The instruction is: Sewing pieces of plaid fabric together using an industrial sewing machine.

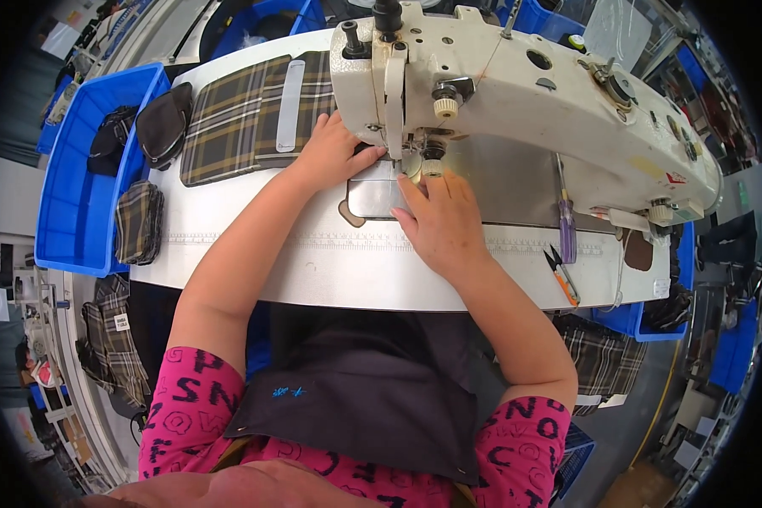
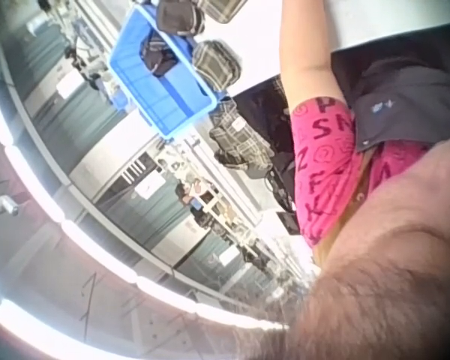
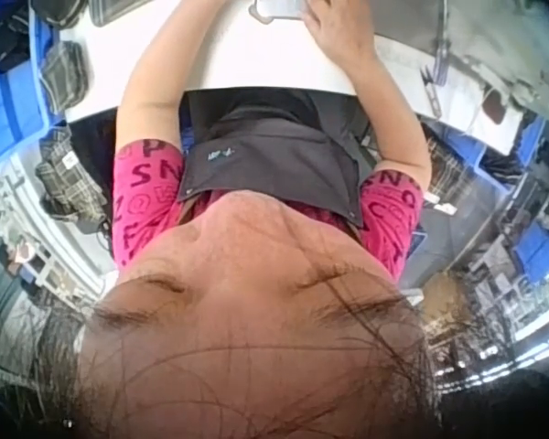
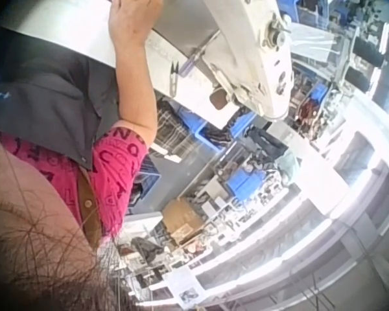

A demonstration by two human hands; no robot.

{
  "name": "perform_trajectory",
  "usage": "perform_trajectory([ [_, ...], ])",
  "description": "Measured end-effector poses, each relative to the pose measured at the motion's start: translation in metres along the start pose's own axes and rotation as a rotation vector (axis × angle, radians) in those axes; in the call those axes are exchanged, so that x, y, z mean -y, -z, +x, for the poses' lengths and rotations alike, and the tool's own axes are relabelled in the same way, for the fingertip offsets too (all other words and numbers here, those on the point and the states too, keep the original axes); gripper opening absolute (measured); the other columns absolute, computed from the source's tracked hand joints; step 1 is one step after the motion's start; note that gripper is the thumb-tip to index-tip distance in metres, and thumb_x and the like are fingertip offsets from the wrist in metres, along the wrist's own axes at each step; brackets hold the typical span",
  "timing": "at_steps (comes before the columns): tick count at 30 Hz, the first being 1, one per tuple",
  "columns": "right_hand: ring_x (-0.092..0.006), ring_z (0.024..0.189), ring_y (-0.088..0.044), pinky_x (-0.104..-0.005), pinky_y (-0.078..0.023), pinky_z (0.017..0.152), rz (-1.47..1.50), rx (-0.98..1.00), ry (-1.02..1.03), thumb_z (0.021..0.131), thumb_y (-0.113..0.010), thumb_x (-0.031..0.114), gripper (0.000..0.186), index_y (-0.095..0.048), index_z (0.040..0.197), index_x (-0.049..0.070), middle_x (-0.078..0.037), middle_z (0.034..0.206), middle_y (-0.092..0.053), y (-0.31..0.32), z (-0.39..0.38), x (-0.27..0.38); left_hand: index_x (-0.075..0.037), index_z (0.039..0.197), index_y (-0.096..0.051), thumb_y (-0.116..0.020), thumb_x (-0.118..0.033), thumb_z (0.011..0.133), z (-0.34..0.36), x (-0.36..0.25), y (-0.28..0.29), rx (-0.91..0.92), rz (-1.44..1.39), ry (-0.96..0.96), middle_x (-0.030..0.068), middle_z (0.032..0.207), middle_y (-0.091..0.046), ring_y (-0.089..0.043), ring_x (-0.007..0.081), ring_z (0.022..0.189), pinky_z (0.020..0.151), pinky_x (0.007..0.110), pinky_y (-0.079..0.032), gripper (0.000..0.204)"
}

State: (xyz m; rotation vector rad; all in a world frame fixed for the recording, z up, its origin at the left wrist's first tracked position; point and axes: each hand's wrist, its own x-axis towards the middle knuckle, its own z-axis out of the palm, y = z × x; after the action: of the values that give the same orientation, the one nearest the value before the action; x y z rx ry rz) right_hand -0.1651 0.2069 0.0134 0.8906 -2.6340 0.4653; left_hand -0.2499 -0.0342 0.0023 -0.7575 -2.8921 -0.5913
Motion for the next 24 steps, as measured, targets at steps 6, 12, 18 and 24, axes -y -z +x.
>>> perform_trajectory([
  [6, -0.0293, 0.102, -0.059, -0.0442, -0.048, 0.092, 0.031, -0.02, -0.018, 0.085, -0.08, 0.027, 0.047, -0.069, 0.127, 0.009, -0.01, 0.11, -0.061, 0.0002, -0.0026, 0.0003, -0.019, 0.129, -0.071, -0.065, -0.041, 0.096, 0.0015, -0.0009, -0.0014, -0.006, 0.022, 0.022, 0.0021, 0.15, -0.053, -0.041, 0.0263, 0.144, 0.107, 0.057, -0.036, 0.04],
  [12, -0.0299, 0.103, -0.059, -0.0447, -0.048, 0.093, 0.057, -0.028, -0.03, 0.085, -0.08, 0.025, 0.045, -0.069, 0.125, 0.008, -0.01, 0.11, -0.061, 0.0011, -0.0026, 0.0013, -0.019, 0.128, -0.071, -0.064, -0.04, 0.096, 0.0002, -0.0023, -0.0023, -0.035, 0.004, 0.024, 0.0017, 0.149, -0.054, -0.041, 0.0266, 0.144, 0.108, 0.058, -0.036, 0.039],
  [18, -0.0319, 0.103, -0.059, -0.046, -0.048, 0.092, 0.082, -0.042, -0.043, 0.083, -0.081, 0.023, 0.046, -0.069, 0.124, 0.007, -0.011, 0.112, -0.061, 0.0001, -0.0052, -0.0005, -0.018, 0.128, -0.071, -0.064, -0.038, 0.096, -0.0003, -0.0057, -0.0023, -0.027, 0.019, 0.02, 0.0017, 0.151, -0.053, -0.041, 0.0258, 0.144, 0.109, 0.06, -0.036, 0.038],
  [24, -0.0331, 0.106, -0.059, -0.0462, -0.049, 0.093, 0.084, -0.045, -0.047, 0.083, -0.081, 0.022, 0.045, -0.069, 0.123, 0.006, -0.012, 0.113, -0.061, 0.0003, -0.0054, 0.0017, -0.018, 0.13, -0.069, -0.062, -0.038, 0.097, -0.0019, -0.0045, -0.0028, -0.023, 0.039, 0.029, 0.0015, 0.153, -0.051, -0.041, 0.0256, 0.144, 0.109, 0.061, -0.035, 0.039],
])
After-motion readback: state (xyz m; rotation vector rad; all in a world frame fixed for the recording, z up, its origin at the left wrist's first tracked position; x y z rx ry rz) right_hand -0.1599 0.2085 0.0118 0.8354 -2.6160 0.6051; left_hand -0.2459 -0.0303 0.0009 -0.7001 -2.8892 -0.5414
